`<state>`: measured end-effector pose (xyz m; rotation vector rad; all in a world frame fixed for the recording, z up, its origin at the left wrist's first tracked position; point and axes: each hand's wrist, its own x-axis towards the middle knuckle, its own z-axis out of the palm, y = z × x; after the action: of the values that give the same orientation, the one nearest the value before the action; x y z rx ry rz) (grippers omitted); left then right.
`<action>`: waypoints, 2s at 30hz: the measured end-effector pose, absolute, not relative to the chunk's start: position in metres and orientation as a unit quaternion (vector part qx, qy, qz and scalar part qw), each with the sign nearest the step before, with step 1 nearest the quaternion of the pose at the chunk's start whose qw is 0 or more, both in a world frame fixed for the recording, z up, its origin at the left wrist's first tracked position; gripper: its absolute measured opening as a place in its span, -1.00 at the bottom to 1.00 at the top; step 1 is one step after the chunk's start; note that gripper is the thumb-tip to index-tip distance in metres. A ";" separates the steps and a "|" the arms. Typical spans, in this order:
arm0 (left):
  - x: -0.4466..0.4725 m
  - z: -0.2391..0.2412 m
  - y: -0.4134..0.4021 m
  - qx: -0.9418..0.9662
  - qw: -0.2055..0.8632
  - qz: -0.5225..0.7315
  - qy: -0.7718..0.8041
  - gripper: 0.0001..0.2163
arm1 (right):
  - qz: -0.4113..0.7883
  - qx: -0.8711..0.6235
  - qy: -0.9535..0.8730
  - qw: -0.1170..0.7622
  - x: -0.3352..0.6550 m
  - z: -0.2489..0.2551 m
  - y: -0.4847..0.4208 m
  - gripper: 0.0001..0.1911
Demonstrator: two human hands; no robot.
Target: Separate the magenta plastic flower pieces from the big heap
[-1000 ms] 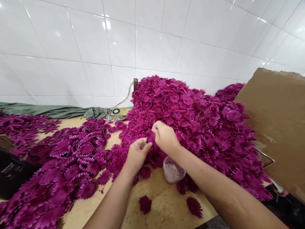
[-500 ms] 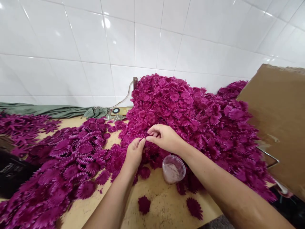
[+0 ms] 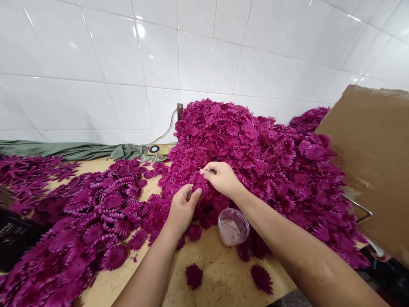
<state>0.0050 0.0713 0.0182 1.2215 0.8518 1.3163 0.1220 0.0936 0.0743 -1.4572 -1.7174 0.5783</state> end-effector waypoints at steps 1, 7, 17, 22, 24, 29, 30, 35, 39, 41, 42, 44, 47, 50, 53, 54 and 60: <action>0.005 0.018 0.072 0.518 0.543 0.553 0.362 -0.71 | 0.254 -0.574 -0.658 0.416 0.121 0.072 0.097 -0.79; 0.001 0.019 0.069 0.530 0.510 0.556 0.388 -0.73 | 0.300 -0.612 -0.532 0.503 0.137 0.072 0.126 -0.80; 0.006 0.014 0.071 0.480 0.540 0.567 0.395 -0.80 | 0.322 -0.602 -0.533 0.500 0.168 0.083 0.118 -0.83; 0.006 0.016 0.070 0.477 0.534 0.581 0.388 -0.80 | 0.397 -0.567 -0.547 0.470 0.152 0.076 0.108 -0.80; 0.007 0.017 0.069 0.479 0.539 0.576 0.386 -0.80 | 0.413 -0.560 -0.549 0.463 0.151 0.075 0.109 -0.78; 0.007 0.015 0.071 0.472 0.538 0.568 0.406 -0.77 | 0.356 -0.595 -0.522 0.497 0.154 0.070 0.120 -0.80; 0.006 0.015 0.072 0.471 0.538 0.567 0.408 -0.76 | 0.346 -0.596 -0.522 0.502 0.155 0.069 0.121 -0.77; 0.003 0.011 0.072 0.480 0.535 0.565 0.405 -0.75 | 0.208 -0.605 -0.610 0.467 0.159 0.069 0.118 -0.77; 0.002 0.011 0.072 0.470 0.549 0.566 0.396 -0.75 | 0.112 -0.619 -0.654 0.421 0.161 0.073 0.116 -0.83; 0.002 0.011 0.072 0.465 0.553 0.568 0.394 -0.77 | 0.142 -0.626 -0.636 0.429 0.160 0.073 0.116 -0.84; 0.003 0.012 0.072 0.466 0.551 0.568 0.396 -0.78 | 0.159 -0.626 -0.627 0.436 0.159 0.074 0.115 -0.85; 0.003 0.013 0.072 0.472 0.552 0.561 0.398 -0.79 | 0.187 -0.612 -0.628 0.443 0.155 0.074 0.110 -0.89; 0.004 0.013 0.072 0.477 0.567 0.554 0.380 -0.80 | 0.251 -0.556 -0.681 0.406 0.143 0.075 0.095 -0.84; 0.004 0.013 0.072 0.472 0.571 0.562 0.367 -0.79 | 0.294 -0.501 -0.745 0.328 0.128 0.073 0.080 -0.71; 0.002 0.014 0.072 0.446 0.579 0.573 0.371 -0.75 | 0.286 -0.487 -0.767 0.305 0.118 0.068 0.073 -0.68; 0.002 0.015 0.072 0.434 0.587 0.575 0.370 -0.73 | 0.295 -0.491 -0.759 0.310 0.115 0.066 0.072 -0.68; 0.000 0.019 0.071 0.424 0.584 0.574 0.385 -0.67 | 0.431 -0.475 -0.687 0.341 0.110 0.067 0.077 -0.77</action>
<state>-0.0001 0.0714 0.0189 0.9902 0.8990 1.3404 0.1097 0.0768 0.0673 -1.2359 -1.7887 1.1214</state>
